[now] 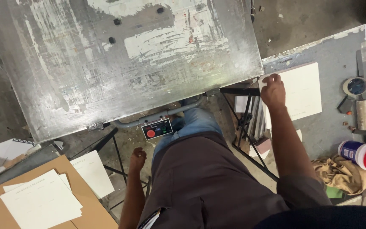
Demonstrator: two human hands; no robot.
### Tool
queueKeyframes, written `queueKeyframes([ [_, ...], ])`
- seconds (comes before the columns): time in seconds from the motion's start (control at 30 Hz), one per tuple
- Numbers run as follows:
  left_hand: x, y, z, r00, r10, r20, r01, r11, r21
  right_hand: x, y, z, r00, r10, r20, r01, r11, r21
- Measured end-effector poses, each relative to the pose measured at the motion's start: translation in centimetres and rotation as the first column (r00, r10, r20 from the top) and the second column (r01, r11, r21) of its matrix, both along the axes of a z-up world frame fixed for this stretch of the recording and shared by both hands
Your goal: Operating a paper manufacturing machine to process and stack planner sheets.
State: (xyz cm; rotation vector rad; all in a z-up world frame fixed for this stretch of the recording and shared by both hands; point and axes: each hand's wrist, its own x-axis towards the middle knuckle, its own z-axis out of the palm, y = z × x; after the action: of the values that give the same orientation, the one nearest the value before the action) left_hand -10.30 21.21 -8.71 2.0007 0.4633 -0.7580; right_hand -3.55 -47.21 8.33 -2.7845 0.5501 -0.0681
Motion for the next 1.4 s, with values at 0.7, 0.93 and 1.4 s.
queueKeyframes([
  [0.7,3.8,-0.2,-0.6,0.954,-0.185,0.236,0.194,0.981,-0.016,-5.5,-6.1,-6.9,0.880,-0.350,0.320,0.436,0.863,-0.256],
  [0.93,11.8,-8.5,12.1,0.956,-0.249,0.153,0.289,0.884,-0.367,2.4,-1.5,8.4,0.895,-0.179,0.408,0.330,0.882,-0.337],
  [1.4,20.7,-19.0,15.4,0.899,0.202,-0.390,-0.425,0.621,-0.659,12.4,32.5,6.3,0.459,0.836,0.301,-0.834,0.522,-0.178],
])
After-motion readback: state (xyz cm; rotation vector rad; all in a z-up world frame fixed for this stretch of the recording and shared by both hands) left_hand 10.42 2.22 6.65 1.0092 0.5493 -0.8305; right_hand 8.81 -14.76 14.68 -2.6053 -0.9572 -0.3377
